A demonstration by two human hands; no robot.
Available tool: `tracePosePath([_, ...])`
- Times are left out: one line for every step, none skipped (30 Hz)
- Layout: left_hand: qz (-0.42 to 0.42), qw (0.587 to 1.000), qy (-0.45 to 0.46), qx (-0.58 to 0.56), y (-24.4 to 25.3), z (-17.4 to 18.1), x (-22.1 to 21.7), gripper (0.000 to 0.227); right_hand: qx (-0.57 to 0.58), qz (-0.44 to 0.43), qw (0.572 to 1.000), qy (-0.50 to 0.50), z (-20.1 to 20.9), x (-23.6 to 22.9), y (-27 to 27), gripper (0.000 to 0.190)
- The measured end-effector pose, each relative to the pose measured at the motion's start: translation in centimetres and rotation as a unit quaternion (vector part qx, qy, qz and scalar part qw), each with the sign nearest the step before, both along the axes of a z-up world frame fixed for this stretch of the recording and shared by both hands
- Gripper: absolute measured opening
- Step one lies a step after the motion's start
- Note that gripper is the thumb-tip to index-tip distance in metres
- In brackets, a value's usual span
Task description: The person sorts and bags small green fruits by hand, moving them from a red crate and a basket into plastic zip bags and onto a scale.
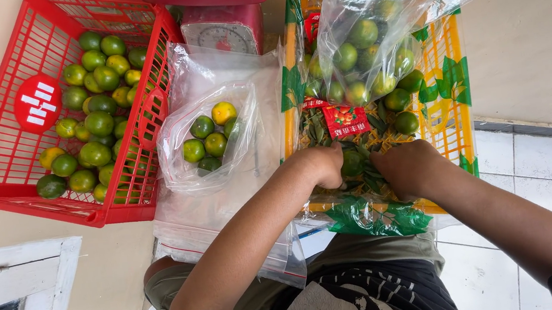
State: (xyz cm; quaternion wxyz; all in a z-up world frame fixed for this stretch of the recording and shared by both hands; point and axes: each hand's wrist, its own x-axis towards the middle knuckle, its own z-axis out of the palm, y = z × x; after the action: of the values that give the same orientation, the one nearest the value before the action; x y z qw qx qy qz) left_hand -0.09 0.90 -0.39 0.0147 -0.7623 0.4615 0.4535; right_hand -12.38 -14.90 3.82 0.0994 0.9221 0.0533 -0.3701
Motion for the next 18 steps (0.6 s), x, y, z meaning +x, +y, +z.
tracePosePath([-0.001, 1.000, 0.000, 0.001, 0.7, 3.1, -0.3, 0.097, 0.001, -0.001, 1.000, 0.000, -0.6, 0.0, 0.0, 0.055])
tracePosePath([0.037, 0.998, 0.022, -0.044, 1.5, 6.3, -0.7, 0.089, 0.001, 0.000, 1.000, -0.002, -1.1, -0.1, 0.0, 0.053])
tracePosePath([0.075, 0.992, 0.044, -0.089, 2.2, 9.5, -1.0, 0.081, 0.001, 0.001, 1.000, -0.005, -1.6, -0.1, 0.0, 0.050])
tracePosePath([0.074, 0.992, 0.043, -0.090, 1.9, 9.0, -1.0, 0.081, 0.001, 0.000, 1.000, -0.006, -0.6, 0.2, 0.2, 0.050])
tracePosePath([0.059, 0.992, 0.043, -0.100, 1.6, 8.6, -1.0, 0.073, 0.023, -0.011, 1.000, -0.001, 0.4, 0.6, 0.3, 0.051])
tracePosePath([0.045, 0.992, 0.044, -0.111, 1.4, 8.1, -0.9, 0.065, 0.046, -0.021, 0.999, 0.004, 1.3, 0.9, 0.5, 0.053])
tracePosePath([0.045, 0.992, 0.042, -0.112, 1.4, 8.0, -1.0, 0.065, 0.045, -0.020, 0.999, 0.003, 2.3, 1.3, 0.5, 0.053])
tracePosePath([0.048, 0.992, 0.036, -0.113, 1.3, 7.9, -1.1, 0.066, 0.073, -0.046, 0.996, -0.002, 3.2, 1.6, 0.6, 0.056])
tracePosePath([0.051, 0.992, 0.032, -0.112, 1.4, 7.8, -1.4, 0.066, 0.102, -0.072, 0.992, -0.006, 4.1, 1.8, 0.7, 0.059])
tracePosePath([0.052, 0.992, 0.031, -0.112, 1.3, 6.9, -1.2, 0.066, 0.102, -0.071, 0.992, -0.006, 4.0, 1.9, 0.3, 0.059])
tracePosePath([0.064, 0.991, 0.013, -0.117, 1.2, 6.0, -1.1, 0.072, 0.165, -0.097, 0.981, -0.034, 3.8, 2.0, 0.0, 0.062])
tracePosePath([0.077, 0.990, -0.005, -0.121, 1.0, 5.0, -0.9, 0.079, 0.228, -0.122, 0.964, -0.062, 3.6, 2.1, -0.3, 0.065])
tracePosePath([0.077, 0.990, -0.005, -0.120, 1.0, 5.2, -1.0, 0.079, 0.228, -0.122, 0.964, -0.061, 4.3, 2.3, -0.2, 0.065])
tracePosePath([0.073, 0.990, -0.005, -0.119, 0.9, 5.3, -1.1, 0.079, 0.248, -0.140, 0.956, -0.069, 4.9, 2.5, -0.1, 0.063])
tracePosePath([0.069, 0.990, -0.007, -0.119, 0.8, 5.4, -1.2, 0.080, 0.266, -0.158, 0.948, -0.078, 5.6, 2.7, 0.0, 0.061])
tracePosePath([0.068, 0.990, -0.007, -0.119, 0.8, 5.1, -1.1, 0.080, 0.267, -0.158, 0.948, -0.079, 5.6, 2.6, 0.0, 0.061])
tracePosePath([0.074, 0.990, -0.011, -0.117, 0.7, 4.8, -1.0, 0.083, 0.298, -0.174, 0.934, -0.095, 5.8, 2.6, 0.0, 0.060])
tracePosePath([0.080, 0.990, -0.015, -0.115, 0.7, 4.5, -0.9, 0.086, 0.329, -0.189, 0.919, -0.110, 5.9, 2.6, -0.1, 0.059])
